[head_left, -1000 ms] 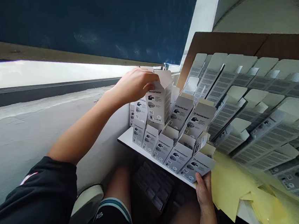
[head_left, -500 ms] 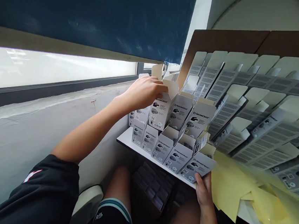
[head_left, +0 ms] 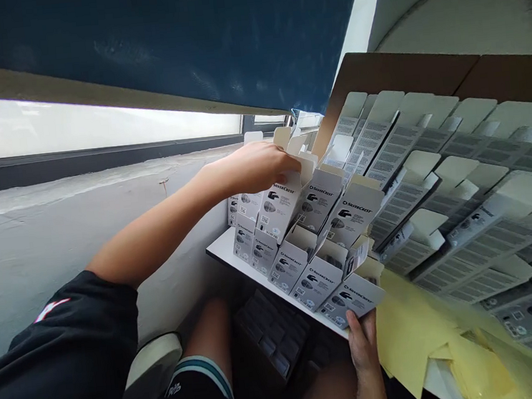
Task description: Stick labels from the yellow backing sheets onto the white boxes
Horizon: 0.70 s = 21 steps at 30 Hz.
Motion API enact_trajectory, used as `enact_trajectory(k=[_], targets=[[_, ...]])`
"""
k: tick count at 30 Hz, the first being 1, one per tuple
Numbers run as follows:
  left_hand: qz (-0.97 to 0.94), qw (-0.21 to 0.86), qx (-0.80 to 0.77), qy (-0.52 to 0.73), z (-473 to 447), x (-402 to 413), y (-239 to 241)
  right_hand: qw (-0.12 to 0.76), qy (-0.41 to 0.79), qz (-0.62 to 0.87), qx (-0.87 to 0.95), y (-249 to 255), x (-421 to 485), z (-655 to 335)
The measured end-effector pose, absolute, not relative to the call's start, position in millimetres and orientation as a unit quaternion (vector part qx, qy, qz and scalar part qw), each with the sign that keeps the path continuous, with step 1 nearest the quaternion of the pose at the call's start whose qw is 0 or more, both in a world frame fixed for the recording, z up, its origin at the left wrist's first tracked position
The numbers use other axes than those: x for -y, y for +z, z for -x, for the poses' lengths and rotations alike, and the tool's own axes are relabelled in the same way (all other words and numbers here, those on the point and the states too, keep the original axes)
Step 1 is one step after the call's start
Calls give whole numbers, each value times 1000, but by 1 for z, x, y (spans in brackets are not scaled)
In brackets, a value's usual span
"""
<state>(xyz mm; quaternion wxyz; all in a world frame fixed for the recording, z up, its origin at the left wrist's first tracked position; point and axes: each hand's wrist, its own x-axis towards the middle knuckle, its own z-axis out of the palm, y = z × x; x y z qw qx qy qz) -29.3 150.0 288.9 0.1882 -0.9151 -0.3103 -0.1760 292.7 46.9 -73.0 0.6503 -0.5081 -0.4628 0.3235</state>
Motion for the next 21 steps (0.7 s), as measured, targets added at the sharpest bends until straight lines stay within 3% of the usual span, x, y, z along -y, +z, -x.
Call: enact_trajectory(k=[5,13,17,21], targets=[[918,201,300,-164,24,-161,272,651,322,512,458,-73,-46,-292],[907,229,250,-248,26,-164,257,654,324,515,449,-74,-47,-292],[866,205,199,-410,32,-159,246,652,317,529,441,-76,-47,-294],[682,128,295,-657,52,-179,226,645,325,554,413,-87,-48,-303]])
